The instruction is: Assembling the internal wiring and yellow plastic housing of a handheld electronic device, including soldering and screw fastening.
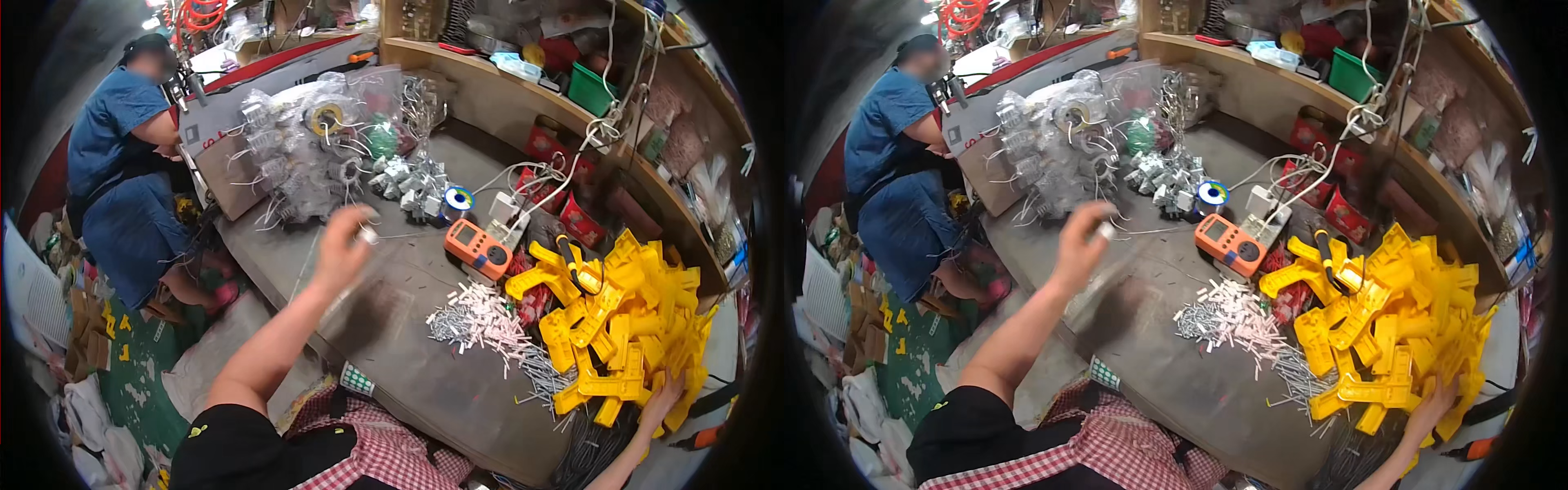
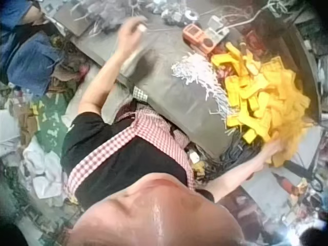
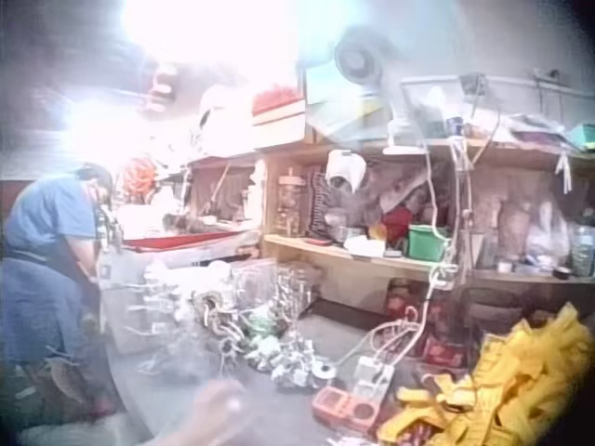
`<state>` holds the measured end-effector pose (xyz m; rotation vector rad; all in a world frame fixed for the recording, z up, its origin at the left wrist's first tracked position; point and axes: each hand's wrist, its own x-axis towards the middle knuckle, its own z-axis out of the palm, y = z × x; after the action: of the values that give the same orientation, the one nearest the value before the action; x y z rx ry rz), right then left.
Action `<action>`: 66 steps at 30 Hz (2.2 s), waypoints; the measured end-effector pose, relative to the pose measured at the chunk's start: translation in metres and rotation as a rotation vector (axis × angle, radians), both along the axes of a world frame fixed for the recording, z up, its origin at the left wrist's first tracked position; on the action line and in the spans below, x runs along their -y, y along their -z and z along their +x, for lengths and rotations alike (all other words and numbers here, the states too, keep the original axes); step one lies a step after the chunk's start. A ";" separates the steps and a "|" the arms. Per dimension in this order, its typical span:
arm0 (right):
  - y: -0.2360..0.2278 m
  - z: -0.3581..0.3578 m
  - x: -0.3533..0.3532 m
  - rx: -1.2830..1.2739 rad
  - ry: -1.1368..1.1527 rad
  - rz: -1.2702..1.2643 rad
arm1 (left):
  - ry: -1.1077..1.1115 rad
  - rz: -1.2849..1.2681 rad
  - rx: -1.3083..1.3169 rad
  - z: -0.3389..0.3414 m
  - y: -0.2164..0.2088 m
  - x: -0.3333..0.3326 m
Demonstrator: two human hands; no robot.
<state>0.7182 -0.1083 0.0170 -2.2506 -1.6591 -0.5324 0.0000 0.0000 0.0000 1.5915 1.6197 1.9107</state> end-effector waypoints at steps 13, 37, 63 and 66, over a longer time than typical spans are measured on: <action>-0.018 -0.252 0.041 -0.004 -0.524 0.241 | -0.552 -0.722 -0.977 -0.194 -0.163 -0.071; -0.032 -0.708 -0.170 -2.265 -1.058 -0.565 | 0.224 -0.383 -0.466 -0.153 -0.133 -0.014; 0.034 -0.477 0.016 -1.350 -0.850 -0.011 | 0.739 -0.227 -0.721 -0.006 -0.027 0.095; 0.048 -0.442 -0.013 -0.402 -0.953 -0.052 | 0.910 -0.207 -0.787 0.026 -0.028 0.099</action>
<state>0.2761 -0.0952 -0.0310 -1.2091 -2.2082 0.1876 0.0257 -0.0986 0.0284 2.5170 0.8737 0.6674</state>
